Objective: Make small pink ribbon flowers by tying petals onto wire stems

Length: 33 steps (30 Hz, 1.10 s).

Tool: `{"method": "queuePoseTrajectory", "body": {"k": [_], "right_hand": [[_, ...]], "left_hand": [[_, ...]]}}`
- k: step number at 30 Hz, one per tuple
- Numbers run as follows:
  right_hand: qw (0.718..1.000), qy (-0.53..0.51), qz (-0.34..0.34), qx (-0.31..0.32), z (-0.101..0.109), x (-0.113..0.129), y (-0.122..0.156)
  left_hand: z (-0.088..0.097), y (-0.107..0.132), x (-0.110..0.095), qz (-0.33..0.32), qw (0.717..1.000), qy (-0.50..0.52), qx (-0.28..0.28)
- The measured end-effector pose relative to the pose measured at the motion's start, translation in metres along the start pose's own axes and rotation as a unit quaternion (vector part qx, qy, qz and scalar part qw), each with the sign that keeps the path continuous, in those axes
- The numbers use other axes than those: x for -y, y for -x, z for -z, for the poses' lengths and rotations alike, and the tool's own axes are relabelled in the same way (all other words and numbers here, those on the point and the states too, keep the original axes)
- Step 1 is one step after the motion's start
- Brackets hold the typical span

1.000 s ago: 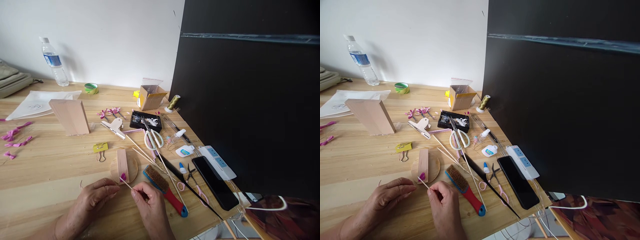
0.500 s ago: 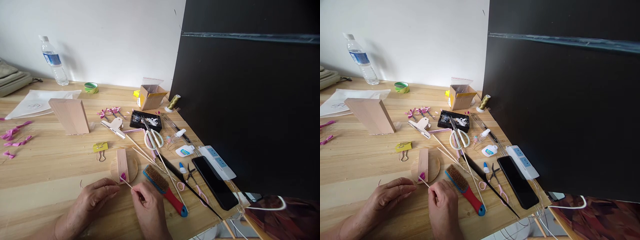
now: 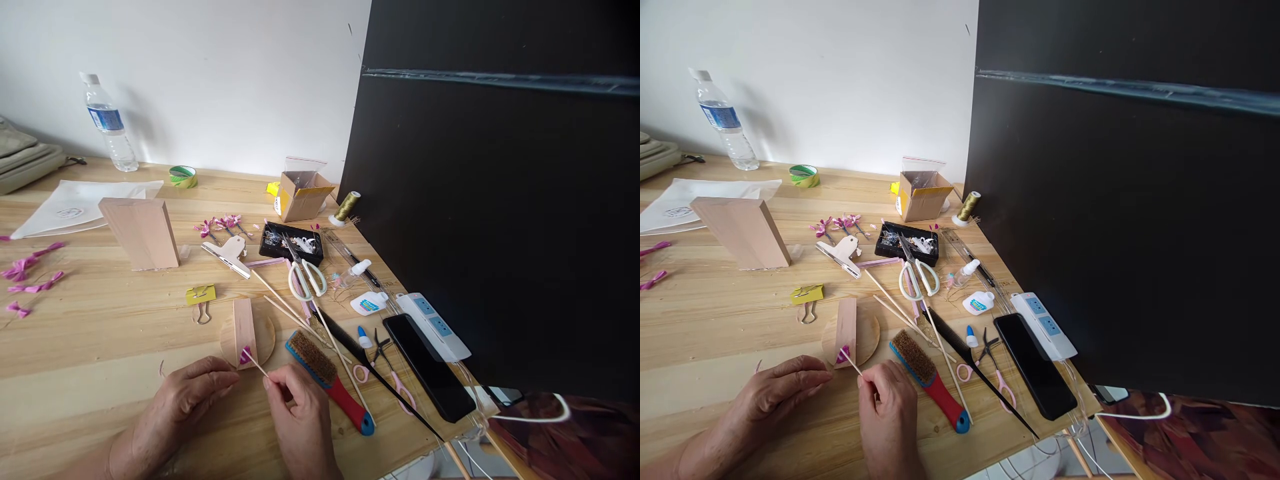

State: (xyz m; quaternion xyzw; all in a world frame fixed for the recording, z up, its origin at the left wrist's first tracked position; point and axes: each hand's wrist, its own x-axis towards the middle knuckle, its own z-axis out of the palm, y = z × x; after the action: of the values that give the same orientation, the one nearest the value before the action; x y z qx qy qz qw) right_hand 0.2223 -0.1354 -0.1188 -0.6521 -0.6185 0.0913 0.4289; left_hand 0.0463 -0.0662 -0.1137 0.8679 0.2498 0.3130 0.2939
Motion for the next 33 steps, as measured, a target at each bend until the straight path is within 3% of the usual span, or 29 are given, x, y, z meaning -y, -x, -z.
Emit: {"method": "queuePoseTrajectory", "body": {"k": [33], "right_hand": [[0.998,0.052,0.03,-0.002,-0.0045,-0.0025,-0.0029]], "left_hand": [[0.0006,-0.0003,-0.0008,0.018,1.0,0.006,-0.001]]}}
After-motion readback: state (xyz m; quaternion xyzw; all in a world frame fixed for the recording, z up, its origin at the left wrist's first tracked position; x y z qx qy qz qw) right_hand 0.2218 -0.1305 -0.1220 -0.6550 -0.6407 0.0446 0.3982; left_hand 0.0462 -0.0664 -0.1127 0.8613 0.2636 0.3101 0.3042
